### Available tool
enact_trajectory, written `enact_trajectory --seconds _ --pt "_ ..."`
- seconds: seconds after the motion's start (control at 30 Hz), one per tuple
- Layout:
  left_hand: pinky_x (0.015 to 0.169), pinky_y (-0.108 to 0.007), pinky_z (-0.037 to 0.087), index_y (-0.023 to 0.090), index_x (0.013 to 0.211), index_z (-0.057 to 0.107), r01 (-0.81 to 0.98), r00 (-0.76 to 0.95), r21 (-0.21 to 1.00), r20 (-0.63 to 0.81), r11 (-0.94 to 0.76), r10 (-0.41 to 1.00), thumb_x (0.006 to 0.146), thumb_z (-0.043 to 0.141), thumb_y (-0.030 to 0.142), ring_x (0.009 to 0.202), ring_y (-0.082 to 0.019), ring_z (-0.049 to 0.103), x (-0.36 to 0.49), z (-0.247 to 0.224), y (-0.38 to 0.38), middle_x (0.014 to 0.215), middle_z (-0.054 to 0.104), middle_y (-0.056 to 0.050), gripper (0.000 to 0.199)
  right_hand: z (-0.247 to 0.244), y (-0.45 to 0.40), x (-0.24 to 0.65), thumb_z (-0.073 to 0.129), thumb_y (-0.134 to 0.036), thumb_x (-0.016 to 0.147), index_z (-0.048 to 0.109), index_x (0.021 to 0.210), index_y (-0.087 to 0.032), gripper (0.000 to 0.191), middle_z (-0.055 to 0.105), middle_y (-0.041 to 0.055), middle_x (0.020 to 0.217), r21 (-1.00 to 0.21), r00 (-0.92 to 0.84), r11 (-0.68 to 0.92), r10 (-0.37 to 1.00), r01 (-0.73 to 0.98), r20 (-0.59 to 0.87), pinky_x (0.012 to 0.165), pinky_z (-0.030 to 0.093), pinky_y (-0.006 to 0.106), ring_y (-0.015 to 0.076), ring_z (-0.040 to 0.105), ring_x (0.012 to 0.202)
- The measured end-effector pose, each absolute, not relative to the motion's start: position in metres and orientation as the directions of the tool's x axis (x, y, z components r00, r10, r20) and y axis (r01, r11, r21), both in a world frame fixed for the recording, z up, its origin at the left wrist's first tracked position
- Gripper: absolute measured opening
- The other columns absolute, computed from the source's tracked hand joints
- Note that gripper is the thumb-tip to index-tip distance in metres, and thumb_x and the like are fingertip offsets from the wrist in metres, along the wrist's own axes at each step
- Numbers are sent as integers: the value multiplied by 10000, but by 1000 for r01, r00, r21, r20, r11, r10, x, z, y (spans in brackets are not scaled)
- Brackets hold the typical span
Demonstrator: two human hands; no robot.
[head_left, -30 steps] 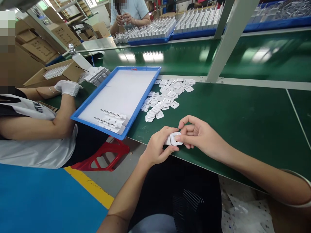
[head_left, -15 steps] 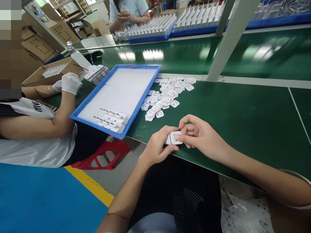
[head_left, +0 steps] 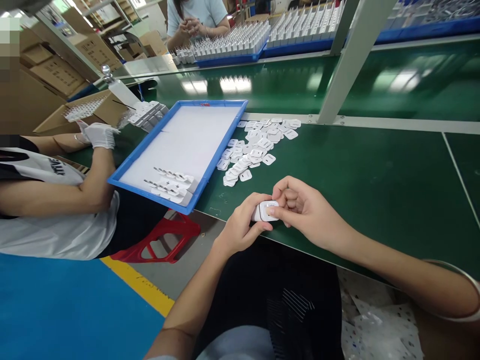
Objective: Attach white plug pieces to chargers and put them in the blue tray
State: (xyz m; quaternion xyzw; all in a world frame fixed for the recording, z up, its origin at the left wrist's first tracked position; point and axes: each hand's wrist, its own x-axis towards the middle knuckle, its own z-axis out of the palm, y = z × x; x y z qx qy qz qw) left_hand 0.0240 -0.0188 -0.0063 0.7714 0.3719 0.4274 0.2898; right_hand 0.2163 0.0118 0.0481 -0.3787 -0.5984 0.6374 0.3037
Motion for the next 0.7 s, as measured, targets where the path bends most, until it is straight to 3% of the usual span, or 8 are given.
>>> enact_trajectory --seconds 0.7 --pt "713 -287 445 174 1299 506 262 393 765 473 -589 789 979 521 464 806 -157 533 23 -6 -18 1028 579 -75 432 48 13 216 726 -266 841 497 902 -221 241 502 -79 670 -988 -567 -154 811 27 -142 582 431 273 104 522 586"
